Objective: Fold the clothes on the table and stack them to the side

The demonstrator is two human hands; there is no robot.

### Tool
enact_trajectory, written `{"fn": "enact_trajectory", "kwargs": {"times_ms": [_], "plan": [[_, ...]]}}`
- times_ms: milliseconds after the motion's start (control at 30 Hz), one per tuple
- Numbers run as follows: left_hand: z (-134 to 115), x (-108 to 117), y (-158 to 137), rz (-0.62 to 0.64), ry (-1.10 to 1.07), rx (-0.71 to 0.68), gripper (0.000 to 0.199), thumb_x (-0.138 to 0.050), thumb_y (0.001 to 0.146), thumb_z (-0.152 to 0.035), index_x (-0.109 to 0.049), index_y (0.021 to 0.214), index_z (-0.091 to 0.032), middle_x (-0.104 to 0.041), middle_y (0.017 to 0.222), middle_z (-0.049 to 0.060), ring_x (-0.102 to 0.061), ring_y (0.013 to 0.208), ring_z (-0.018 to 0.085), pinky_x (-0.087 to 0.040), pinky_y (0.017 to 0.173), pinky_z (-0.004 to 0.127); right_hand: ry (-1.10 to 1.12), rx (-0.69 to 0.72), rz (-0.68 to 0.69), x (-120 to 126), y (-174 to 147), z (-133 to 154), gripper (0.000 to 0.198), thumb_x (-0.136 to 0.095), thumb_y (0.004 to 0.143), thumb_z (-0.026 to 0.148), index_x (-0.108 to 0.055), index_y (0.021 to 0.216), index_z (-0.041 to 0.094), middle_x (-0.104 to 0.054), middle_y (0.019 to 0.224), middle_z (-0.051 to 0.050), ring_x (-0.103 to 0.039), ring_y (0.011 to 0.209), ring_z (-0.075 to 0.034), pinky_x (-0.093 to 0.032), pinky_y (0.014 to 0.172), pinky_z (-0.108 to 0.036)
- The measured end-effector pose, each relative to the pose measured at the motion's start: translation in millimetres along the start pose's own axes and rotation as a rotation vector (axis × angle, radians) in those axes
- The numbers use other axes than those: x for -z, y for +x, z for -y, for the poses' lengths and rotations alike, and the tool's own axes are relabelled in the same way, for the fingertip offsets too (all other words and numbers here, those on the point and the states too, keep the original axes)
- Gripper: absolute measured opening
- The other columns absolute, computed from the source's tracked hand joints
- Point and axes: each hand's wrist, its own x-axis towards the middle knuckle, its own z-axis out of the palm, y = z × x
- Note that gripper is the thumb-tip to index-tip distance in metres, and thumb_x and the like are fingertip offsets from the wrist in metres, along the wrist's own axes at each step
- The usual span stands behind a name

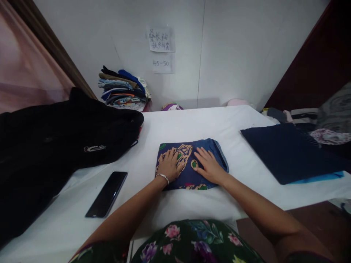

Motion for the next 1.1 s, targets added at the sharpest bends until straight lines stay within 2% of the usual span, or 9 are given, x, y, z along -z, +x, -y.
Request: {"fn": "enact_trajectory", "kwargs": {"times_ms": [167,300,400,500,600,700,833,967,1100], "plan": [[3,-9,-2,-0.044,0.054,-0.028,0.055,-0.047,0.085,-0.05,-0.049,0.133,-0.023,-0.032,0.15,0.011,-0.029,0.136,0.033,-0.01,0.112,0.053,0.001,-0.048,0.157,-2,-4,-7,0.059,-0.041,0.09,0.054,-0.041,0.14,0.022,-0.029,0.151,-0.011,-0.018,0.141,-0.028,-0.016,0.112,-0.053],[6,-8,-1,-0.042,0.025,-0.02,0.053,-0.048,0.084,-0.049,-0.05,0.131,-0.024,-0.034,0.15,0.01,-0.029,0.136,0.032,-0.011,0.113,0.052,0.063,-0.075,-0.166,25,-11,-29,0.052,-0.046,0.089,0.048,-0.049,0.135,0.023,-0.04,0.145,-0.01,-0.032,0.136,-0.027,-0.025,0.111,-0.05],[6,-2,3,-0.006,-0.029,-0.001,0.051,-0.051,0.083,-0.049,-0.053,0.128,-0.024,-0.035,0.149,0.011,-0.03,0.136,0.034,-0.012,0.111,0.055,0.054,-0.284,-0.398,39,-22,-55,0.053,-0.044,0.089,0.048,-0.05,0.133,0.02,-0.048,0.138,-0.011,-0.04,0.13,-0.026,-0.032,0.108,-0.046],[-5,10,13,0.038,-0.067,0.029,0.05,-0.055,0.081,-0.049,-0.055,0.124,-0.024,-0.039,0.146,0.013,-0.031,0.135,0.036,-0.014,0.109,0.059,0.064,-0.51,-0.411,39,-30,-76,0.059,-0.045,0.087,0.052,-0.046,0.135,0.018,-0.057,0.125,-0.013,-0.055,0.11,-0.026,-0.044,0.094,-0.042],[-35,18,27,0.038,-0.064,-0.094,0.052,-0.053,0.083,-0.047,-0.052,0.128,-0.021,-0.038,0.146,0.014,-0.028,0.137,0.034,-0.013,0.11,0.058,0.057,-0.605,-0.329,34,-27,-83,0.065,-0.048,0.083,0.056,-0.046,0.134,0.016,-0.061,0.109,-0.011,-0.06,0.084,-0.021,-0.047,0.079,-0.036],[-75,12,47,0.09,-0.03,-0.291,0.054,-0.05,0.086,-0.045,-0.047,0.133,-0.019,-0.035,0.148,0.014,-0.025,0.139,0.031,-0.012,0.112,0.056,0.012,-0.609,-0.268,32,-16,-84,0.064,-0.052,0.082,0.054,-0.049,0.132,0.014,-0.061,0.102,-0.01,-0.059,0.082,-0.02,-0.046,0.077,-0.033],[-114,-17,73,0.167,0.045,-0.427,0.053,-0.046,0.089,-0.042,-0.044,0.136,-0.019,-0.035,0.149,0.012,-0.024,0.139,0.028,-0.011,0.112,0.057,-0.072,-0.57,-0.222,31,-5,-87,0.046,-0.052,0.081,0.029,-0.056,0.124,0.013,-0.064,0.094,-0.009,-0.058,0.087,-0.022,-0.043,0.08,-0.031],[-121,-42,87,0.244,0.092,-0.449,0.048,-0.041,0.091,-0.042,-0.048,0.132,-0.019,-0.041,0.145,0.013,-0.026,0.138,0.029,-0.011,0.11,0.061,-0.079,-0.514,-0.26,27,-7,-90,0.033,-0.045,0.081,0.015,-0.064,0.108,0.015,-0.065,0.092,-0.008,-0.058,0.087,-0.02,-0.042,0.081,-0.029],[-118,-44,92,0.229,0.09,-0.46,0.041,-0.042,0.09,-0.039,-0.055,0.124,-0.02,-0.047,0.14,0.011,-0.032,0.135,0.029,-0.017,0.109,0.06,-0.06,-0.413,-0.315,22,-9,-83,0.029,-0.045,0.084,0.017,-0.063,0.107,0.017,-0.063,0.093,-0.006,-0.057,0.087,-0.018,-0.041,0.08,-0.026]]}}
